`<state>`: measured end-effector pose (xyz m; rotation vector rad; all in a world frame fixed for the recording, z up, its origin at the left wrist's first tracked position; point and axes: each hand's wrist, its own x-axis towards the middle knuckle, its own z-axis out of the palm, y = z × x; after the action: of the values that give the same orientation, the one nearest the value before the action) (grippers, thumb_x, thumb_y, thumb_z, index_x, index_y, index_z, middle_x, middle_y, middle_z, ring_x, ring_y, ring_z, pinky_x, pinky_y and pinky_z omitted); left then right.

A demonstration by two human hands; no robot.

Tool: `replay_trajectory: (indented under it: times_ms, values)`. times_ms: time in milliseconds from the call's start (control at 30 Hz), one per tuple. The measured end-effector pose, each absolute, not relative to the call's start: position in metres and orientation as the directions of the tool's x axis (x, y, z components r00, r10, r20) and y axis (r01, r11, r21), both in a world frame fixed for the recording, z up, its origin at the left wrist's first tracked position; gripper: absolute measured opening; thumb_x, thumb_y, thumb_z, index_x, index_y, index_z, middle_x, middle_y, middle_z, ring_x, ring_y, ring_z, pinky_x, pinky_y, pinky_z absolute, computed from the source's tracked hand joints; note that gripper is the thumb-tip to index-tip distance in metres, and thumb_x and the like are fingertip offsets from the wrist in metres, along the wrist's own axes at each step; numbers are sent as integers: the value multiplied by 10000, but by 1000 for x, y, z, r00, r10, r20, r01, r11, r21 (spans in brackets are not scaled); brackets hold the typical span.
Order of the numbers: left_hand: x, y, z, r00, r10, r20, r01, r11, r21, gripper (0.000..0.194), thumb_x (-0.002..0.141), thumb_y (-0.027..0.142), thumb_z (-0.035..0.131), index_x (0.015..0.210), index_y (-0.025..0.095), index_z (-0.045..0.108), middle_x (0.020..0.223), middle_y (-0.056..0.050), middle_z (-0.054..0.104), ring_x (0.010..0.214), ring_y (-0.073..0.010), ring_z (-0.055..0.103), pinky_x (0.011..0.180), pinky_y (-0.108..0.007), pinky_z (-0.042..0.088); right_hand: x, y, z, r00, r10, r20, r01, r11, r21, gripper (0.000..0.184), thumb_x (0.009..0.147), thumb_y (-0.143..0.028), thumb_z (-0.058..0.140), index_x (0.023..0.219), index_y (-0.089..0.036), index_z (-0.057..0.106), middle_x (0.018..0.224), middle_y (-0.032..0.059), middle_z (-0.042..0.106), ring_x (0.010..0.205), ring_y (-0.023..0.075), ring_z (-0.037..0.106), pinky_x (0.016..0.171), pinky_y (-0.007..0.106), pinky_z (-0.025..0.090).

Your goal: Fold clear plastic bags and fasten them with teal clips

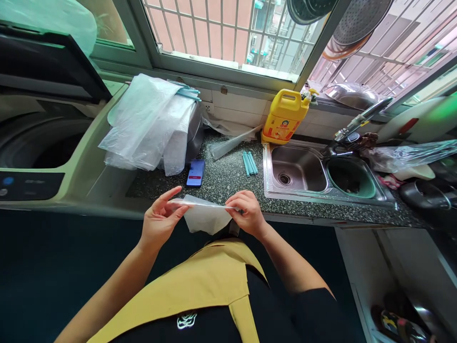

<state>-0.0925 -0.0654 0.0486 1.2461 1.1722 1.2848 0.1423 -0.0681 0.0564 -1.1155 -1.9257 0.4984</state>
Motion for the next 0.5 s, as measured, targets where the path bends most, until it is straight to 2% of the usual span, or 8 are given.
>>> replay_trajectory:
  times_ms: [167, 333, 400, 500]
  values:
    - [-93, -62, 53, 18, 998, 52, -39, -52, 998, 553, 688, 351, 746, 1190, 174, 594, 753, -39, 746, 721, -158, 689, 712, -254, 545, 141, -68, 54, -250, 878, 408, 471, 478, -741, 113, 798, -323, 643, 832, -216, 650, 807, 49, 699, 758, 190, 611, 745, 354, 455]
    - [-94, -61, 56, 42, 999, 30, -61, -27, 998, 541, 675, 374, 752, 1156, 166, 619, 751, -46, 742, 715, -170, 692, 680, -260, 545, 144, -66, 56, -322, 865, 385, 517, 501, -694, 174, 857, -277, 565, 716, -213, 645, 665, 28, 671, 673, 169, 595, 705, 330, 445]
    - [-91, -60, 56, 47, 999, 17, -59, -14, 998, 536, 681, 375, 749, 1157, 165, 620, 753, -40, 737, 716, -165, 688, 679, -254, 539, 143, -63, 59, -358, 861, 362, 527, 506, -683, 123, 829, -326, 607, 821, -213, 658, 777, 48, 694, 754, 186, 615, 734, 335, 461]
    - [-85, -60, 57, 129, 992, 10, -42, -4, 999, 528, 699, 374, 735, 1172, 174, 616, 773, -39, 735, 710, -159, 678, 678, -250, 530, 137, -56, 66, -422, 833, 358, 557, 549, -623, 309, 763, -415, 677, 997, -217, 640, 985, 82, 693, 918, 223, 616, 808, 355, 462]
